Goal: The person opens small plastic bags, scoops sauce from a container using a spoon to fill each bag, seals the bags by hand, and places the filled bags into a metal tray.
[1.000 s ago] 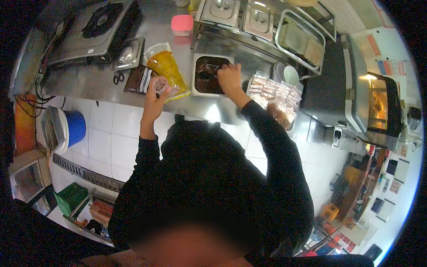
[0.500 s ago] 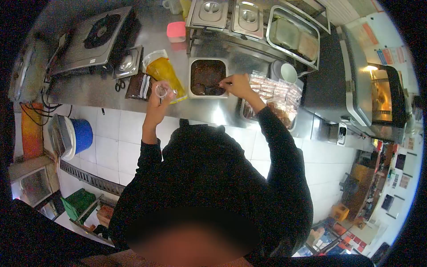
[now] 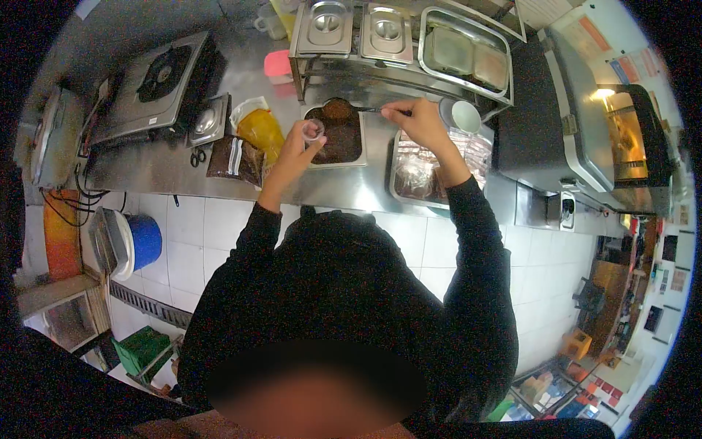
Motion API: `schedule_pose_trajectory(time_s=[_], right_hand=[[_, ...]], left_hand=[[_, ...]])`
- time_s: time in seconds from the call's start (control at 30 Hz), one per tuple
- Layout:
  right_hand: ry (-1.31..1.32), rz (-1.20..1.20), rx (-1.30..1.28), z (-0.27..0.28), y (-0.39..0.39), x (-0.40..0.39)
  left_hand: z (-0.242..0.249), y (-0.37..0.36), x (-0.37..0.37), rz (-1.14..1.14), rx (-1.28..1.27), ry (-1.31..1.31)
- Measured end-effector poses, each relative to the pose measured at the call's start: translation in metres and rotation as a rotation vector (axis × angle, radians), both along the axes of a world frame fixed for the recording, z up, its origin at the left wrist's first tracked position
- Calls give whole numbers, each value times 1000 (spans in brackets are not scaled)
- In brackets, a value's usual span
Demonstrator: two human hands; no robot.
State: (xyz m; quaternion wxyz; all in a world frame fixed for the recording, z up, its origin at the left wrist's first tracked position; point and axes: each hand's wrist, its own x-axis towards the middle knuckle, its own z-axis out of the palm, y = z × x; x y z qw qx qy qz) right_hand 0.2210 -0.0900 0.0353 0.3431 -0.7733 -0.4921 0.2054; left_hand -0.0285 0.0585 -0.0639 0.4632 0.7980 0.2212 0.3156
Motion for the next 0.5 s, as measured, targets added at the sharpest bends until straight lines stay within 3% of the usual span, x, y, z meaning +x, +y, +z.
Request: schedule_pose_trajectory(time_s=[0.13,0.23,0.5], right_hand=[[-225,-2,45,40,0,-21],[-564,-4,92,52,-3,-35],[-845,-18,370,52,-12,-38]], left_hand=[[8,2,29,-58,-20,70],[15,2,39,-60,27,116],[21,2,47,-46,4,90]])
